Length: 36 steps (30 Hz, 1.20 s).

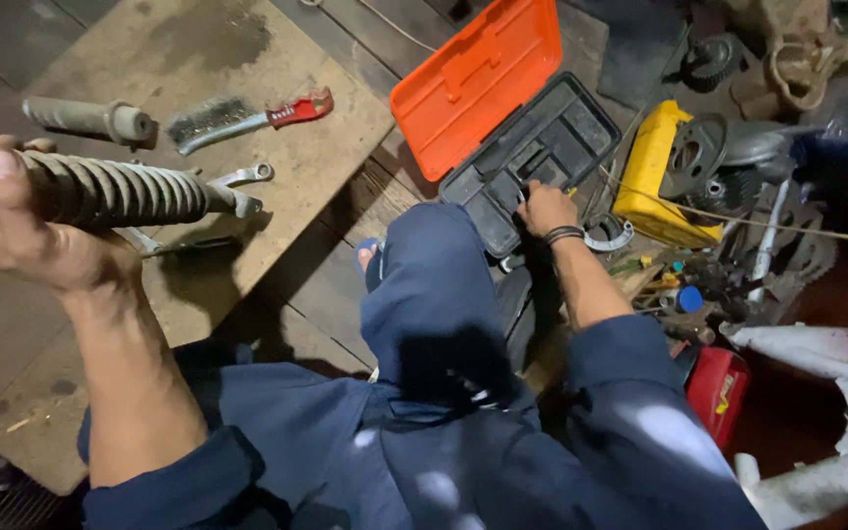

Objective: Disassembling a motorcycle shock absorber using hand tools on a low wooden platform.

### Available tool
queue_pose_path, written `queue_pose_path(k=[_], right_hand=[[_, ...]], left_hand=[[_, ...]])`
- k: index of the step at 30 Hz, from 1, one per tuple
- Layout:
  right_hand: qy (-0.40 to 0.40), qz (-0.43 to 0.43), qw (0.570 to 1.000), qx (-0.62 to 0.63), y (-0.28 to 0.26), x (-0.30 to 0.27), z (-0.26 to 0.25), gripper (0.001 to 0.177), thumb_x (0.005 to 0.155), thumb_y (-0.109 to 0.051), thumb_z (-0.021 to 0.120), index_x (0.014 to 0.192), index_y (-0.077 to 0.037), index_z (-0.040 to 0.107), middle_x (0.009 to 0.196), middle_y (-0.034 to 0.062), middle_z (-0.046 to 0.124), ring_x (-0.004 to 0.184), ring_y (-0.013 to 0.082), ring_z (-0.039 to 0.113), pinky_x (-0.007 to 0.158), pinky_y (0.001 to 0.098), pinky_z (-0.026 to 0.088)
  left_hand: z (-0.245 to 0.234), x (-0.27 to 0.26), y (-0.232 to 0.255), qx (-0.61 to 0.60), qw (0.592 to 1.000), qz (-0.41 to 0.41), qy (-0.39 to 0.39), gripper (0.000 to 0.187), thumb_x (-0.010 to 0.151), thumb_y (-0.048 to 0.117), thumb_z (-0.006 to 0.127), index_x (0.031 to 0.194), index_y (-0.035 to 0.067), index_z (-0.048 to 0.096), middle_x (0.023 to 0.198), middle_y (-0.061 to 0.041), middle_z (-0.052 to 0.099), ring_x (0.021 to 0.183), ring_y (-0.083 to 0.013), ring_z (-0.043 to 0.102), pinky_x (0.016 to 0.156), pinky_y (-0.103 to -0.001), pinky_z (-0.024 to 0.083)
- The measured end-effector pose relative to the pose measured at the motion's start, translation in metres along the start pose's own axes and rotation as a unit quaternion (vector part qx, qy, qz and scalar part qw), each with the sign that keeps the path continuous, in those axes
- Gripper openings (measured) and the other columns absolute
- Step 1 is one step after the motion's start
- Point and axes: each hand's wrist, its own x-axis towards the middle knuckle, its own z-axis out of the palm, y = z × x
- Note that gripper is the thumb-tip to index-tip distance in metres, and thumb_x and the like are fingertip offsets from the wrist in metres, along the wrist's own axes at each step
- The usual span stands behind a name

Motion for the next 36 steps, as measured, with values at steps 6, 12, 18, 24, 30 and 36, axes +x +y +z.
queue_pose_path(k=[6,12,18,24,30,36], right_hand=[[0.073,-0.04,0.928,0.363,-0.025,0.024,-0.05,0.042,0.092,-0.019,0.06,0.131,-0.006,0.065,0.082,0.0064,0.073,0.068,0.0159,0.069,0.062,0.0313,0.053],[0.054,-0.179,0.804,0.564,-0.154,0.032,-0.165,0.018,0.103,-0.009,0.065,0.105,-0.013,0.047,0.09,0.0098,0.06,0.068,0.0228,0.073,0.054,0.0318,0.059],[0.094,-0.58,0.779,0.217,-0.383,-0.082,-0.232,0.02,0.104,-0.013,0.075,0.121,-0.003,0.073,0.093,0.0066,0.078,0.087,0.0135,0.074,0.082,0.0276,0.054],[0.098,-0.697,0.706,0.076,-0.539,-0.126,-0.17,0.017,0.103,-0.02,0.068,0.102,-0.006,0.059,0.07,0.0129,0.068,0.065,0.039,0.066,0.058,0.0478,0.049],[0.011,-0.683,0.723,0.103,-0.591,-0.117,-0.114,0.022,0.1,-0.03,0.067,0.118,-0.017,0.07,0.095,0.0111,0.079,0.085,0.04,0.072,0.073,0.0478,0.053],[-0.034,-0.653,0.748,0.112,-0.61,-0.106,-0.096,0.017,0.102,-0.029,0.068,0.103,-0.013,0.065,0.078,0.0089,0.073,0.069,0.0373,0.067,0.063,0.0461,0.047]], left_hand=[[-0.027,0.01,0.004,-0.024,0.99,0.046,0.135,0.018,0.09,0.008,0.08,0.099,-0.001,0.067,0.094,-0.02,0.069,0.079,-0.034,0.069,0.075,-0.048,0.063],[-0.067,0.015,0.037,-0.037,0.959,-0.038,0.278,0.027,0.074,0.017,0.087,0.092,0.001,0.076,0.085,-0.018,0.08,0.072,-0.0298,0.079,0.072,-0.042,0.065],[-0.128,0.029,0.062,-0.042,0.913,-0.046,0.403,0.03,0.069,0.023,0.087,0.085,0.005,0.07,0.076,-0.012,0.074,0.062,-0.0238,0.072,0.056,-0.039,0.065],[-0.171,0.025,0.051,0.066,0.888,0.006,0.455,0.05,0.071,0.023,0.091,0.111,-0.003,0.075,0.111,-0.014,0.077,0.099,-0.0222,0.073,0.09,-0.04,0.063],[-0.191,0.015,0.047,0.188,0.953,0.083,0.224,0.035,0.085,0.022,0.084,0.113,0.01,0.066,0.108,-0.011,0.073,0.1,-0.028,0.073,0.096,-0.042,0.063],[-0.185,0.028,0.06,0.176,0.973,0.059,0.136,0.02,0.087,0.013,0.079,0.101,0.005,0.067,0.096,-0.011,0.074,0.091,-0.0252,0.073,0.09,-0.039,0.061]])
